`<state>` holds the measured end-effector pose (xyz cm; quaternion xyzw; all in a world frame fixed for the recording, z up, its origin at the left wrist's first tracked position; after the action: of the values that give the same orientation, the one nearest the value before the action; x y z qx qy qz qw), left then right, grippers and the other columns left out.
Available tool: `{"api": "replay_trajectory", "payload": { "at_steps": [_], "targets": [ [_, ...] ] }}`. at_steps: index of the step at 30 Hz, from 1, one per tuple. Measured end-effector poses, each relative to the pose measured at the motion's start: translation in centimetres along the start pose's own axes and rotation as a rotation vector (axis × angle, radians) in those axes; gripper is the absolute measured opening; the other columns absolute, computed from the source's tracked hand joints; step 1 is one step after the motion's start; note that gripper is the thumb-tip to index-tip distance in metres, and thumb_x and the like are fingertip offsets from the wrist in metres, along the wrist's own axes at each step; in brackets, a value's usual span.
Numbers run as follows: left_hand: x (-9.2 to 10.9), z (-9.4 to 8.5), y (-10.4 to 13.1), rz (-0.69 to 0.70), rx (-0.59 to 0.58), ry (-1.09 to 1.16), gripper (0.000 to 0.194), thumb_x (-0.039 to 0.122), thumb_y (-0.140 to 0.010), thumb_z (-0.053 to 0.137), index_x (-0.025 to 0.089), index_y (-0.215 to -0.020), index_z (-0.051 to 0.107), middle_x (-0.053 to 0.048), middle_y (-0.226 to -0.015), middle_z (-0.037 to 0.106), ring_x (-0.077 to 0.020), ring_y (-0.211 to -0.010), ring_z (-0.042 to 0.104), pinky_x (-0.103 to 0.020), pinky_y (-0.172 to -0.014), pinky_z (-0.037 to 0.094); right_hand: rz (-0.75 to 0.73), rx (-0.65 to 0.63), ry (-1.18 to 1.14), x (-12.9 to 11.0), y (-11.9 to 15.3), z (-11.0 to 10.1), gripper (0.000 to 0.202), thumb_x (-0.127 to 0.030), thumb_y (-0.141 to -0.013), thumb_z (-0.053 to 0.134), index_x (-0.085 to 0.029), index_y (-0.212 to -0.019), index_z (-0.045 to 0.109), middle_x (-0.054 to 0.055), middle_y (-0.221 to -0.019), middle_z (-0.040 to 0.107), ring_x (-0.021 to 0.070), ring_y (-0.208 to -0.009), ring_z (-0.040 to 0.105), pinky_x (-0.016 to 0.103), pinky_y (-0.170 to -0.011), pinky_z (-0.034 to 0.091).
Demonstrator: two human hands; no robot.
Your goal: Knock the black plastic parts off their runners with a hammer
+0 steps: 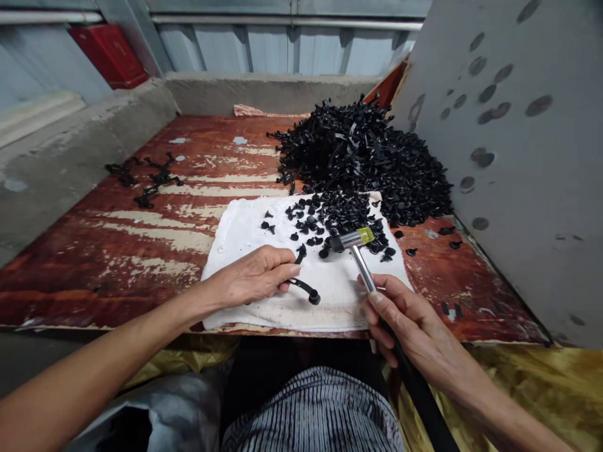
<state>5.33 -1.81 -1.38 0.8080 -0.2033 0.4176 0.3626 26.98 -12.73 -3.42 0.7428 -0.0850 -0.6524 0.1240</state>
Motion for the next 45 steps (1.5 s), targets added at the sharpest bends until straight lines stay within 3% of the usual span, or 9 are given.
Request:
{"api": "replay_trajectory", "payload": {
  "at_steps": [7, 13, 17, 20, 24, 28, 34, 45],
  "targets": [
    [0.9, -0.1, -2.0, 0.088, -0.056, -0.048, 0.032, 0.04, -0.093, 0.047, 0.019, -0.069, 0.043, 0.005, -0.058, 0.046, -0.0035, -0.044, 0.032, -0.016, -0.041, 0.022, -0.006, 0.0, 0.003, 0.2, 0.1, -0.3, 0.037, -0.059, -0.09, 0.051, -0.024, -0.093, 0.04, -0.01, -0.061, 0.041, 0.0066, -0.042, 0.036, 0.017, -0.032, 0.041],
    [1.2, 0.1, -2.9, 0.056, -0.09, -0.109, 0.032, 0.041, -0.092, 0.047, 0.018, -0.07, 0.048, 0.004, -0.057, 0.047, -0.0045, -0.042, 0.032, -0.016, -0.039, 0.021, 0.024, 0.003, 0.077, 0.5, 0.3, -0.3, 0.037, -0.058, -0.092, 0.045, -0.022, -0.102, 0.041, -0.011, -0.059, 0.038, 0.0074, -0.042, 0.036, 0.018, -0.034, 0.039],
    [1.9, 0.3, -3.1, 0.089, -0.006, -0.146, 0.031, 0.04, -0.092, 0.047, 0.018, -0.07, 0.047, 0.004, -0.058, 0.047, -0.0056, -0.045, 0.033, -0.018, -0.041, 0.022, 0.068, -0.004, 0.127, 0.7, 0.4, -0.6, 0.044, -0.058, -0.093, 0.042, -0.02, -0.114, 0.041, -0.012, -0.056, 0.037, 0.008, -0.04, 0.036, 0.019, -0.035, 0.039],
    [2.7, 0.7, -3.4, 0.188, 0.08, -0.173, 0.027, 0.037, -0.091, 0.047, 0.018, -0.071, 0.048, 0.006, -0.059, 0.041, -0.007, -0.051, 0.032, -0.019, -0.045, 0.024, 0.073, -0.011, 0.109, 0.8, 0.3, -0.9, 0.046, -0.058, -0.093, 0.042, -0.018, -0.117, 0.042, -0.012, -0.057, 0.038, 0.0088, -0.04, 0.038, 0.02, -0.036, 0.041],
    [3.3, 1.1, -3.8, 0.276, 0.075, -0.254, 0.026, 0.032, -0.09, 0.046, 0.018, -0.068, 0.046, 0.006, -0.06, 0.036, -0.008, -0.056, 0.032, -0.021, -0.05, 0.025, 0.076, -0.001, 0.055, 1.0, 0.3, -0.9, 0.047, -0.058, -0.092, 0.046, -0.019, -0.119, 0.042, -0.01, -0.061, 0.042, 0.009, -0.042, 0.04, 0.02, -0.037, 0.042],
    [3.1, 0.7, -4.1, 0.221, 0.024, -0.247, 0.025, 0.033, -0.089, 0.047, 0.018, -0.069, 0.047, 0.005, -0.058, 0.042, -0.0071, -0.052, 0.034, -0.02, -0.048, 0.025, 0.069, -0.005, 0.027, 1.1, 0.3, -0.9, 0.044, -0.055, -0.094, 0.047, -0.019, -0.12, 0.044, -0.01, -0.061, 0.041, 0.0088, -0.042, 0.039, 0.02, -0.036, 0.041],
    [2.1, -0.4, -3.2, 0.004, -0.014, -0.071, 0.029, 0.043, -0.091, 0.049, 0.017, -0.08, 0.055, 0.004, -0.059, 0.049, -0.0043, -0.041, 0.03, -0.018, -0.039, 0.019, 0.033, -0.032, 0.006, 1.5, 0.6, -1.0, 0.038, -0.051, -0.099, 0.042, -0.021, -0.121, 0.043, -0.009, -0.063, 0.04, 0.0084, -0.044, 0.038, 0.018, -0.037, 0.042],
    [1.7, 0.1, -2.2, -0.043, -0.051, -0.067, 0.03, 0.041, -0.089, 0.052, 0.018, -0.07, 0.049, 0.004, -0.056, 0.048, -0.0035, -0.041, 0.03, -0.017, -0.038, 0.019, 0.013, -0.031, 0.021, 1.6, 0.4, -1.1, 0.035, -0.048, -0.1, 0.039, -0.021, -0.121, 0.04, -0.008, -0.068, 0.04, 0.0085, -0.047, 0.038, 0.017, -0.037, 0.041]
  ]
}}
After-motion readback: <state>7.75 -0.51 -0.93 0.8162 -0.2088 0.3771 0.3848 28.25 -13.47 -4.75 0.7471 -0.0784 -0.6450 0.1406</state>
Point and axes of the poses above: each hand's wrist, its own y-axis away from the middle knuckle, its own z-axis out of the palm, x = y × z, the point moved 2 cm from there along -y, towards the middle knuckle
